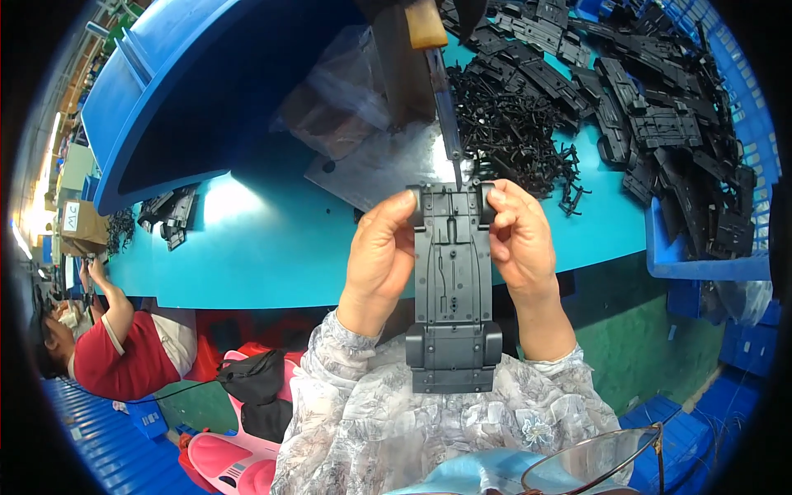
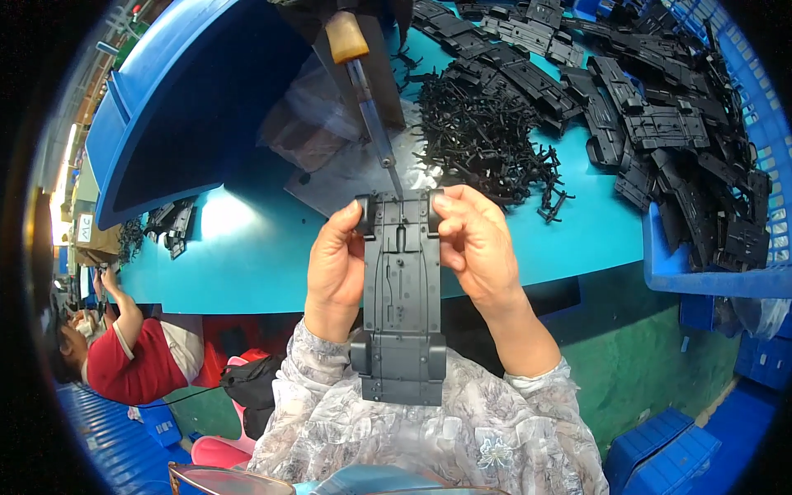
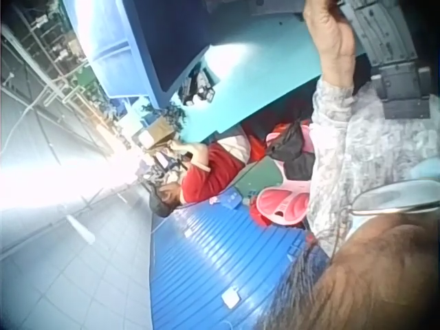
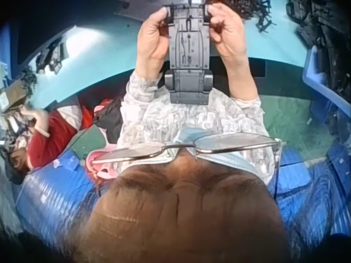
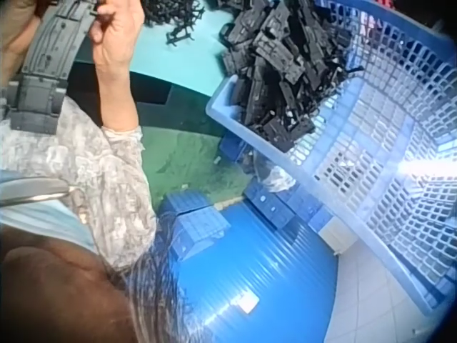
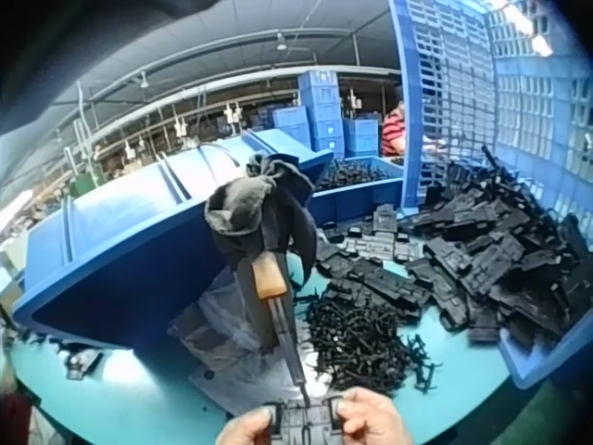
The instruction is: The person assembles the chassis components of a toy car by snapping plastic clips and small black parts together by hand.
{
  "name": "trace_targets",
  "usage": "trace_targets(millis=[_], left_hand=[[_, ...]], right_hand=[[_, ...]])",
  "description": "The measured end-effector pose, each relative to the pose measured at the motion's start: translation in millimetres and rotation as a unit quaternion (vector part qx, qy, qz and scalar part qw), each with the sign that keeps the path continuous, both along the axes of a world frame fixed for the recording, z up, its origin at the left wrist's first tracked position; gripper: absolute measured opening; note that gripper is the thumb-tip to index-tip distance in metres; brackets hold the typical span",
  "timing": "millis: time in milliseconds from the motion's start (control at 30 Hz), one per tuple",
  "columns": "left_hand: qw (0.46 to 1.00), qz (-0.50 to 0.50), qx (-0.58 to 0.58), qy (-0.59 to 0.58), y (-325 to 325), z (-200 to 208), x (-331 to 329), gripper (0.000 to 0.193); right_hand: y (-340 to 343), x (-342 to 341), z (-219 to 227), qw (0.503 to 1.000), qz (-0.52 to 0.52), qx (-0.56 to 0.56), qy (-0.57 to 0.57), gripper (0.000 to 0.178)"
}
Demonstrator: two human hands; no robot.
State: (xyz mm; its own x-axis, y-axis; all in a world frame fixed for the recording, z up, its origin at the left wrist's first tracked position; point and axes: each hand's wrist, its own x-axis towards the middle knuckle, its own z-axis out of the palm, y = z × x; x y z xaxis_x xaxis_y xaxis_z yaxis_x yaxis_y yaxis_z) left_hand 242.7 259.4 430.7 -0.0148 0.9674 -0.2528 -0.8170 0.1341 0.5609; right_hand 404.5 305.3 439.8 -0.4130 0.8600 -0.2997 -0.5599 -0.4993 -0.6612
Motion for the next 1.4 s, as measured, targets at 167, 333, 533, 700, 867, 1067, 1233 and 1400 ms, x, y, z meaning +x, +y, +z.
trace_targets(millis=[167,333,533,700,867,1067,1233,1400], left_hand=[[1.0,-0.001,-0.009,-0.03,-9.9,-10.1,5.8,0.023],[0.999,0.008,-0.024,-0.027,-13.0,-6.7,11.7,0.021],[0.999,0.011,-0.025,-0.031,-10.4,-8.0,11.3,0.021],[0.999,0.02,-0.024,-0.023,-10.2,-3.6,14.3,0.021],[1.0,0.003,-0.021,-0.018,-10.0,-0.6,16.5,0.021],[1.0,-0.018,-0.001,-0.016,-11.1,6.6,17.2,0.023],[0.999,-0.037,0.01,-0.023,-9.5,8.5,16.7,0.023],[0.999,-0.038,0.0,-0.037,-6.1,6.4,16.5,0.024]], right_hand=[[-12.4,5.2,1.9,1.0,-0.007,0.002,-0.012,0.012],[-15.9,8.1,4.7,1.0,-0.02,0.004,-0.004,0.013],[-14.1,8.4,6.0,1.0,-0.019,0.006,0.003,0.012],[-12.7,10.7,2.7,1.0,-0.018,0.007,0.014,0.011],[-13.7,13.3,4.2,0.999,-0.032,0.005,0.013,0.012],[-16.4,15.7,11.3,0.999,-0.029,0.021,0.009,0.013],[-18.8,16.6,17.6,0.999,-0.04,0.024,0.01,0.014],[-17.2,15.9,12.3,0.998,-0.052,0.035,0.011,0.014]])
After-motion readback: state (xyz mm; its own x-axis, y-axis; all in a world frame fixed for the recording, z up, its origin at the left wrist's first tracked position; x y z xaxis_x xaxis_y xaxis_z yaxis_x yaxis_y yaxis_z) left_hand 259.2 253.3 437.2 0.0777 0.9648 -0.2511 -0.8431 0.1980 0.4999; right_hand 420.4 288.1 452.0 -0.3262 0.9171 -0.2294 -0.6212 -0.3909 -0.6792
